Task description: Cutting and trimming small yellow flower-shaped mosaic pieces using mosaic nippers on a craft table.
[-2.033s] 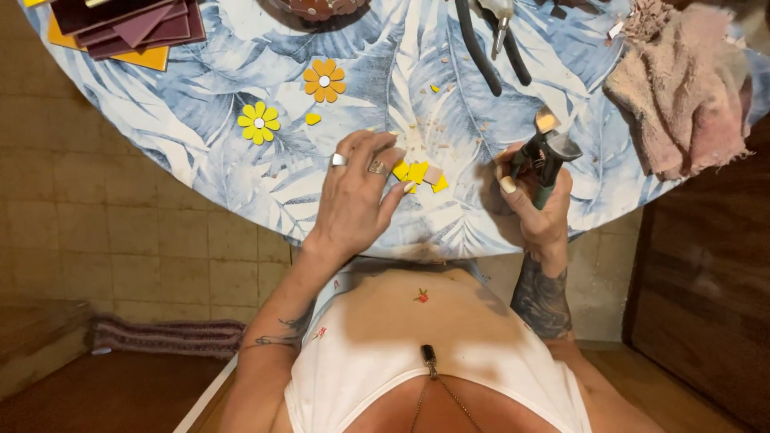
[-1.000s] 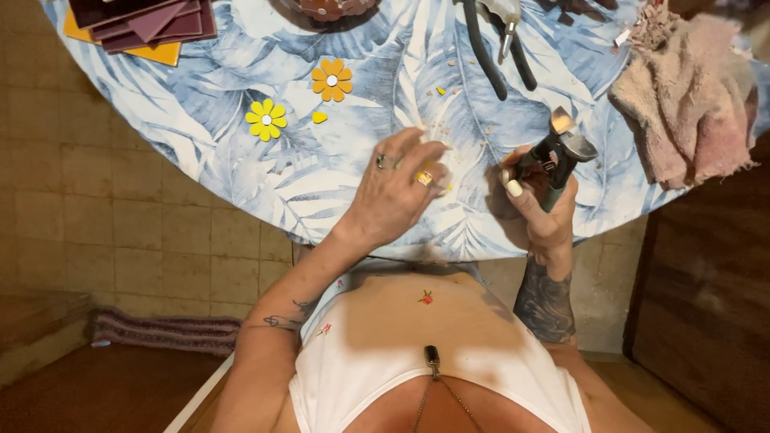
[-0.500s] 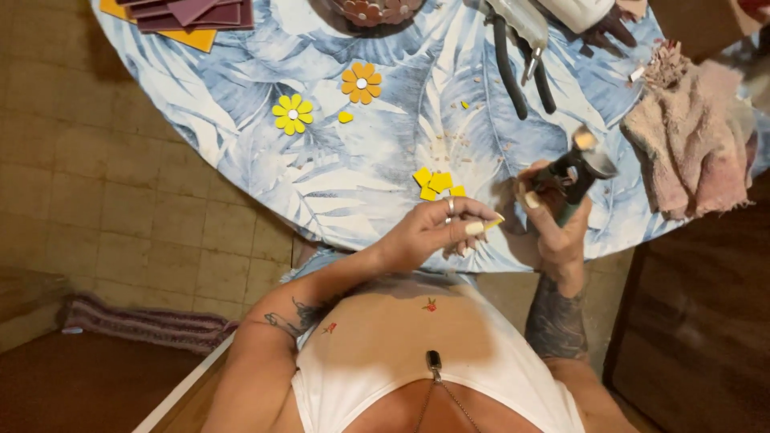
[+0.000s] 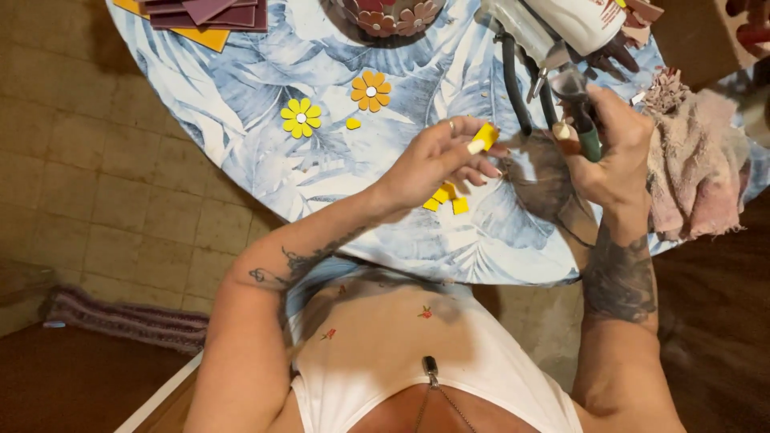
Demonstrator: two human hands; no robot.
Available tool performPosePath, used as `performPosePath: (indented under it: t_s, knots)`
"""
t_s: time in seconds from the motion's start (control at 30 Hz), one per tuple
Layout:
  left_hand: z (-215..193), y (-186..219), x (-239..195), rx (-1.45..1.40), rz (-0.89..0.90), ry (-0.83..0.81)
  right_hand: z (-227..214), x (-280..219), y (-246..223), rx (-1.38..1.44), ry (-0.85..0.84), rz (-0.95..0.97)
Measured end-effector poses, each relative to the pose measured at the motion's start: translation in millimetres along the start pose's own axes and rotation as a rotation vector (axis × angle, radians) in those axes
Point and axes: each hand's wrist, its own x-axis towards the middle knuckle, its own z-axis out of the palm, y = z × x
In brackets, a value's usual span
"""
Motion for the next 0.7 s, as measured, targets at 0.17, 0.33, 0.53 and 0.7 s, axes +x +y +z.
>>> performPosePath:
  t_s: [0.17, 0.33, 0.53, 0.7]
  knots:
    - [9.0, 11.5, -35.3, 0.687, 0.267, 0.026, 13.7, -3.2, 14.7, -0.01, 0.014, -0.06]
    - [-8.2, 1.7, -85.8, 0.682, 0.161, 0.055, 16.7, -9.2, 12.4, -0.034, -0.011, 0.005]
    - [-43.8, 13.0, -102.3, 0.78, 0.135, 0.245, 18.0, -10.5, 12.0, -0.001, 0.0, 0.036]
    - [-85.6, 25.3, -79.8, 1.747, 0.606, 0.593, 18.6, -12.5, 13.3, -0.024, -0.01, 0.044]
